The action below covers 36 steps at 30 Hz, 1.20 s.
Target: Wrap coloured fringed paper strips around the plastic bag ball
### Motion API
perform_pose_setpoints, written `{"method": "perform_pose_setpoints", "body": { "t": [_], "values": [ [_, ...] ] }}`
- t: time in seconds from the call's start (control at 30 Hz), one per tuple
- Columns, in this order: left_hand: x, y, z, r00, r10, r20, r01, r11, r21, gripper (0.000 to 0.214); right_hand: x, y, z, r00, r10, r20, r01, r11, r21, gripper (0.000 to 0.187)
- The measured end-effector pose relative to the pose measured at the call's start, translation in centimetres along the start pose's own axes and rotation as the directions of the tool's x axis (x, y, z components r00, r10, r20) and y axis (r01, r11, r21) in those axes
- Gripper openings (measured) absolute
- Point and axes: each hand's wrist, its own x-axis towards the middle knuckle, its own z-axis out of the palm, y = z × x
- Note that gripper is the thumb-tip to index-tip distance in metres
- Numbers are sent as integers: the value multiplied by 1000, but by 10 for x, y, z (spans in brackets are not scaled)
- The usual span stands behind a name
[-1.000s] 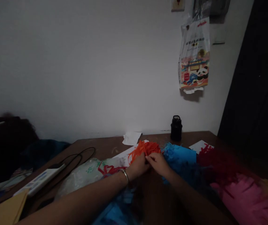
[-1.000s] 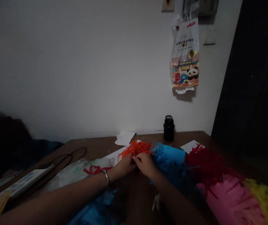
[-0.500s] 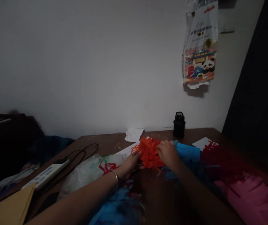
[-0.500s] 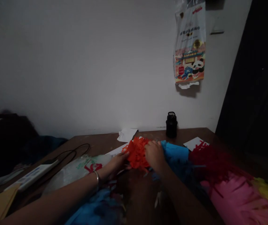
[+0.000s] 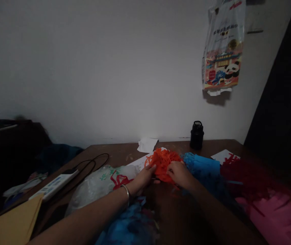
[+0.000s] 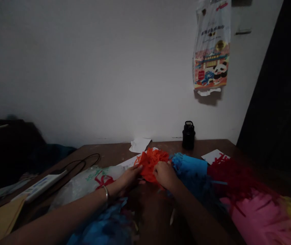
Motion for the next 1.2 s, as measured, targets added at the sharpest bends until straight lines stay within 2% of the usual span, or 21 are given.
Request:
{"method": "perform_pose_setpoints", "body": {
  "t": [0.13,0.23,0.33,0.43,0.6,0.9,1.2],
  "values": [
    [1,-2,1,1000,0,0,0,1000,1,19,-1,-2,-8,996,63,-69,-70,992,-105,20],
    [1,-3,2,1000,9,4,-9,1000,-8,17,-1,-9,-10,996,-38,-85,31,997,-73,22],
    [1,-3,3,1000,11,5,-11,1000,-11,18,-1,-13,-1,986,-165,-33,165,986,0,15],
    [-2,-2,3,1000,2,-6,-2,1000,-1,18,-1,-11,11,979,-204,0,203,978,50,13],
    [-7,0,3,1000,-12,-24,12,1000,24,18,0,-3,18,980,-193,-45,197,971,133,19],
    [-10,4,8,1000,-13,13,13,999,33,27,1,0,17,981,-127,-148,165,946,280,13],
    [-10,5,6,996,38,81,-40,999,31,29,7,16,26,984,-146,-104,179,844,505,13]
  ]
}}
